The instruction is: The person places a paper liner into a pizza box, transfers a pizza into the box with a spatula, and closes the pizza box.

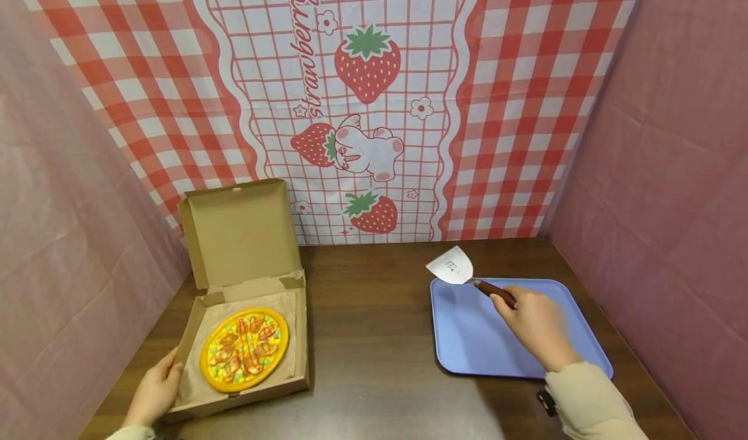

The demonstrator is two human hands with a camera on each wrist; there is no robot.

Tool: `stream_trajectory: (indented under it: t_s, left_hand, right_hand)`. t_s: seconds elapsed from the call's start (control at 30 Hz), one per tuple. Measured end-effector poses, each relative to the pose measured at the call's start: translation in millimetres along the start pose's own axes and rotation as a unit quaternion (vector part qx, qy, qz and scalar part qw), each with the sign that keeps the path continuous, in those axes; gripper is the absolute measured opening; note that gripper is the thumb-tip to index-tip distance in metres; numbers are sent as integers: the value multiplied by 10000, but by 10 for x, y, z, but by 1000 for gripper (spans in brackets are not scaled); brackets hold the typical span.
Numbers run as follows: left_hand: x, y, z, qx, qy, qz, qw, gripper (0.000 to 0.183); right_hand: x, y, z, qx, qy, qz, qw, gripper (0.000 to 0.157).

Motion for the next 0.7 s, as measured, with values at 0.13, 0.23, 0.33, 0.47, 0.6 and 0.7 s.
stream_trajectory:
  t_s: [0.13,0.23,0.33,0.47,0.6,0.7]
  left_hand:
    - [0,0,1,-33,10,-44,10000,48]
    - [-2,-3,-1,-48,-19,-17,10000,48]
    - [-3,6,4,-41,-21,-13,10000,48]
    - [-4,9,3,-56,-39,-6,10000,48]
    - [-4,-7,-5,-50,-81,27,10000,49]
    - [-1,-13,-9,-10,-93,36,9999,49]
  right_hand:
    - [220,333,68,78,-439,-687,9966,31]
    - [393,550,106,72,-640,-1065,9922,37]
    - [573,739,131,119,-751,-1386,9874,41]
    - [788,950,129,138,-988,-1713,9802,48]
    - [980,1127,75,108,-1413,-2041,9687,58]
    - [1103,1208,62,93,-1526,-2187,9637,58]
Point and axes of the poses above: each hand's wrist, its own x-axis away from the middle knuckle, its own z-axis out of the back of the hand, y = z × x, the point moved 9 cm from there along -x, towards the middle knuckle, and after that the axes turned 8 degrees about z, right-handed, at the moved point
